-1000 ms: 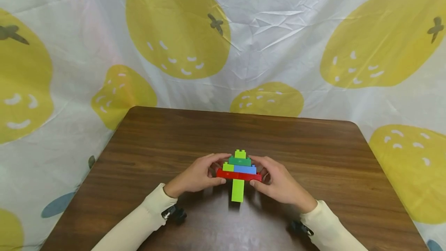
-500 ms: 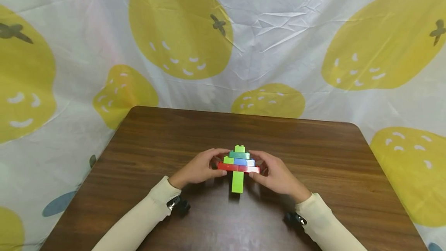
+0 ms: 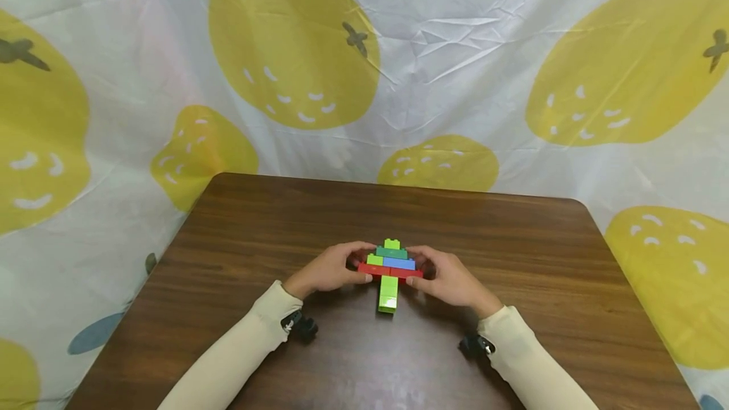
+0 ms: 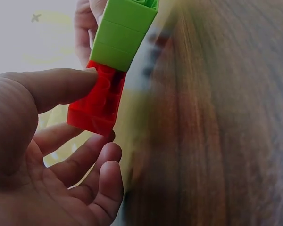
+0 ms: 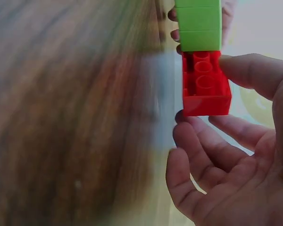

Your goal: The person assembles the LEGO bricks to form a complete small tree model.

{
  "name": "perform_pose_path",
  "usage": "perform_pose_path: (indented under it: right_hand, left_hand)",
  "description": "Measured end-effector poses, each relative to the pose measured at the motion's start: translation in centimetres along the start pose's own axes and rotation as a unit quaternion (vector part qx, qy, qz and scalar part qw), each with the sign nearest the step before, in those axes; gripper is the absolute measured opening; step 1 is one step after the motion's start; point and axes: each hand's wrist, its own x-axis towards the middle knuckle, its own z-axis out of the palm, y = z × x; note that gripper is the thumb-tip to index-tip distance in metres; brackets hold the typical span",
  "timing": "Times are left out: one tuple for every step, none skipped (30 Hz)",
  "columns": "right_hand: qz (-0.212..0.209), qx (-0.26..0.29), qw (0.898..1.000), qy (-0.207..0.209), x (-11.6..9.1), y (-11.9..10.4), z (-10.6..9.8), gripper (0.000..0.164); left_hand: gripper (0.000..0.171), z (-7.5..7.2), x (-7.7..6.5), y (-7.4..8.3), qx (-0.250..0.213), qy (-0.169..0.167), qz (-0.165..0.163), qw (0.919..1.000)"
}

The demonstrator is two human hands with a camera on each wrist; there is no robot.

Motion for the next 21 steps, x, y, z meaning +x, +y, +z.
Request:
perform_pose_path:
  right_hand:
    - [0.004, 0.001, 1.000, -0.006, 0.07, 0.01, -0.04, 0.059]
    - [0.008, 0.003, 1.000, -0.012, 0.13, 0.01, -0.07, 0.059]
    - [0.010, 0.005, 1.000, -0.017, 0.18, 0.01, -0.08, 0.059]
    - [0.013, 0.007, 1.000, -0.021, 0.23, -0.01, -0.09, 0.058]
    - [0.016, 0.008, 1.000, -0.025, 0.27, -0.01, -0.09, 0.058]
    - [0.019, 0.010, 0.999, -0.028, 0.31, 0.00, -0.08, 0.058]
    - [0.022, 0.011, 0.999, -0.030, 0.34, 0.01, -0.06, 0.058]
    - [0.025, 0.014, 0.999, -0.031, 0.37, 0.00, -0.03, 0.058]
    - [0.028, 0.015, 0.999, -0.033, 0.40, 0.01, 0.00, 0.058]
    - [0.030, 0.015, 0.999, -0.034, 0.42, 0.02, 0.03, 0.058]
    - [0.031, 0.015, 0.999, -0.035, 0.44, 0.02, 0.07, 0.059]
    - [0.034, 0.016, 0.999, -0.036, 0.45, 0.02, 0.10, 0.059]
    - [0.036, 0.015, 0.999, -0.037, 0.46, 0.02, 0.12, 0.059]
    - [0.038, 0.016, 0.998, -0.038, 0.47, 0.00, 0.15, 0.059]
    - [0.038, 0.015, 0.998, -0.039, 0.48, 0.00, 0.17, 0.059]
    - [0.040, 0.014, 0.998, -0.039, 0.49, 0.00, 0.18, 0.058]
    - [0.042, 0.014, 0.998, -0.039, 0.50, 0.00, 0.19, 0.058]
    - [0.044, 0.013, 0.998, -0.039, 0.52, 0.02, 0.20, 0.058]
    - [0.045, 0.013, 0.998, -0.039, 0.55, 0.04, 0.21, 0.058]
    - [0.047, 0.013, 0.998, -0.039, 0.59, 0.06, 0.22, 0.058]
    - [0.049, 0.012, 0.998, -0.039, 0.62, 0.09, 0.23, 0.057]
  left_hand:
    - [0.063, 0.01, 0.05, -0.01, 0.002, -0.003, -0.003, 1.0000]
    - [0.062, 0.02, 0.10, -0.02, 0.004, -0.005, -0.005, 1.0000]
    - [0.062, 0.04, 0.15, -0.03, 0.005, -0.006, -0.005, 1.0000]
    - [0.062, 0.04, 0.18, -0.04, 0.005, -0.009, -0.006, 0.9999]
    - [0.062, 0.05, 0.19, -0.02, 0.004, -0.011, -0.008, 0.9999]
    - [0.062, 0.05, 0.23, -0.03, 0.004, -0.012, -0.010, 0.9999]
    - [0.062, 0.05, 0.25, -0.02, 0.003, -0.013, -0.012, 0.9998]
    - [0.062, 0.05, 0.27, -0.02, 0.003, -0.014, -0.013, 0.9998]
    - [0.063, 0.06, 0.31, -0.04, 0.005, -0.015, -0.013, 0.9998]
    - [0.063, 0.06, 0.32, -0.03, 0.006, -0.016, -0.014, 0.9998]
    - [0.063, 0.07, 0.34, -0.04, 0.007, -0.018, -0.016, 0.9997]
    - [0.063, 0.07, 0.38, -0.09, 0.008, -0.019, -0.017, 0.9996]
    - [0.063, 0.08, 0.41, -0.15, 0.008, -0.021, -0.017, 0.9996]
    - [0.063, 0.10, 0.44, -0.21, 0.009, -0.021, -0.016, 0.9996]
    - [0.063, 0.11, 0.47, -0.26, 0.009, -0.021, -0.017, 0.9996]
    - [0.063, 0.12, 0.49, -0.32, 0.007, -0.021, -0.018, 0.9996]
    - [0.063, 0.12, 0.52, -0.37, 0.006, -0.021, -0.018, 0.9996]
    - [0.063, 0.13, 0.55, -0.42, 0.006, -0.020, -0.018, 0.9996]
    - [0.063, 0.16, 0.57, -0.47, 0.007, -0.019, -0.018, 0.9996]
    - [0.063, 0.17, 0.61, -0.53, 0.008, -0.018, -0.019, 0.9996]
    - [0.063, 0.20, 0.66, -0.59, 0.011, -0.018, -0.018, 0.9996]
